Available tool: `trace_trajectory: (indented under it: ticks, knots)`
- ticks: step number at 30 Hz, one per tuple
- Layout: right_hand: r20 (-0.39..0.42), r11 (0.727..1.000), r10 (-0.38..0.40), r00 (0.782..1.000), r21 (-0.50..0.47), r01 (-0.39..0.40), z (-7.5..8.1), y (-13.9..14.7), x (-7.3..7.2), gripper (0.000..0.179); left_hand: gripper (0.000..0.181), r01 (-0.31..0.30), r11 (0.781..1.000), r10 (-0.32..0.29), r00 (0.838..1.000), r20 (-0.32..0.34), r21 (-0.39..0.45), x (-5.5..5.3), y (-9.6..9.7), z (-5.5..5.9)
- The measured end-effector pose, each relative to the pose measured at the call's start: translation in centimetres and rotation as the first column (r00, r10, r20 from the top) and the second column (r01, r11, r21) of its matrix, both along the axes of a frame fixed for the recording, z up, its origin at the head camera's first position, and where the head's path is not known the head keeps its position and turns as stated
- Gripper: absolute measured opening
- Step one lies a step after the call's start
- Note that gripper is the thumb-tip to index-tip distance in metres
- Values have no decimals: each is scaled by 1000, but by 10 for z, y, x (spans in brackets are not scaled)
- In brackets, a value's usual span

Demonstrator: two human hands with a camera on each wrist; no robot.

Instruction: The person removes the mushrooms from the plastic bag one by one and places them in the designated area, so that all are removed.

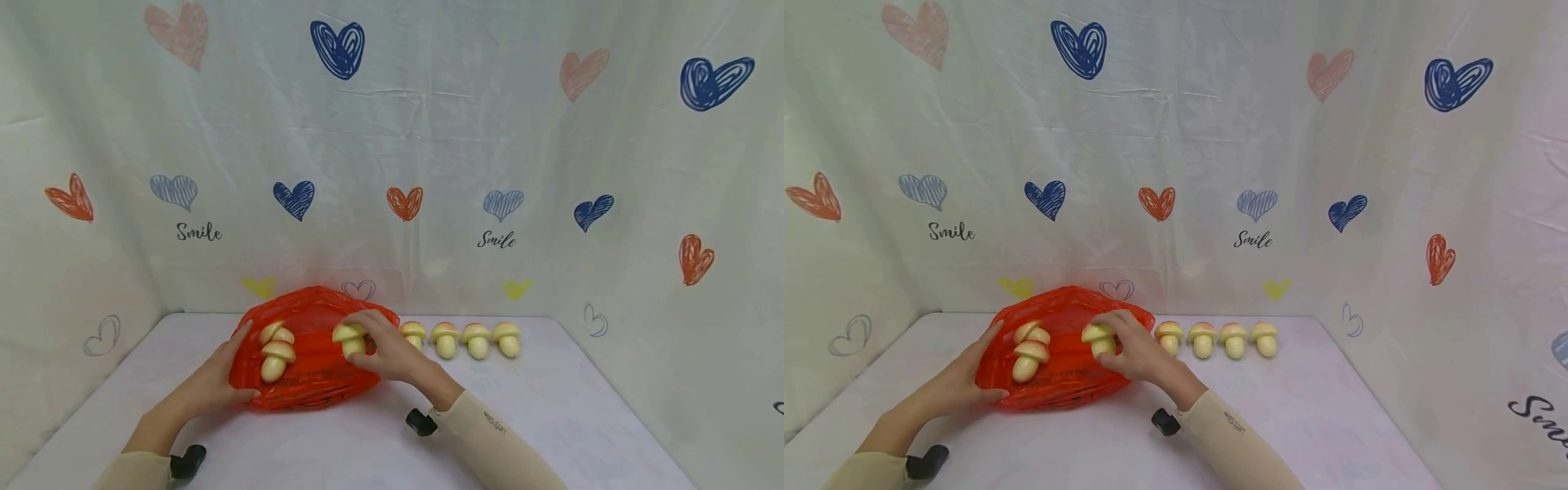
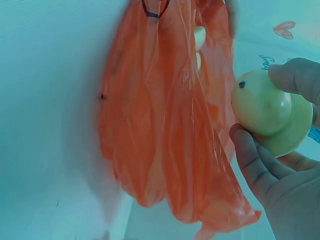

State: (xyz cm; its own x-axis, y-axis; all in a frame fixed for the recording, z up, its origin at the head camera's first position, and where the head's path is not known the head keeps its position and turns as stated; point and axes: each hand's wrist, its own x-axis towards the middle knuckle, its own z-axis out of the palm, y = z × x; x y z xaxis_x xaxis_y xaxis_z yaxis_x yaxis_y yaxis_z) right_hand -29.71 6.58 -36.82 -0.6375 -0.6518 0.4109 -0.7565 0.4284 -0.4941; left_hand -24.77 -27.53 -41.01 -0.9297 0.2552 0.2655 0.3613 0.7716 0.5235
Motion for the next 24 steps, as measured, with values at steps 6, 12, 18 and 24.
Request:
trace_trajectory:
  ticks: [6,12,18,24]
  knots:
    - [-22,999,-2,1000,-33,2,1,14,4,44,121,-4,1000,4,1000,-6,-10,0,0,0]
    - [-43,998,-24,999,-54,22,2,28,8,47,121,-18,1000,18,1000,11,-20,-1,0,0]
    - [-58,992,-41,998,-120,33,-4,42,10,51,121,-19,1000,20,999,26,-15,-2,0,0]
    - [-42,985,-45,998,-169,37,-9,55,13,53,121,-14,1000,14,1000,23,-13,1,2,0]
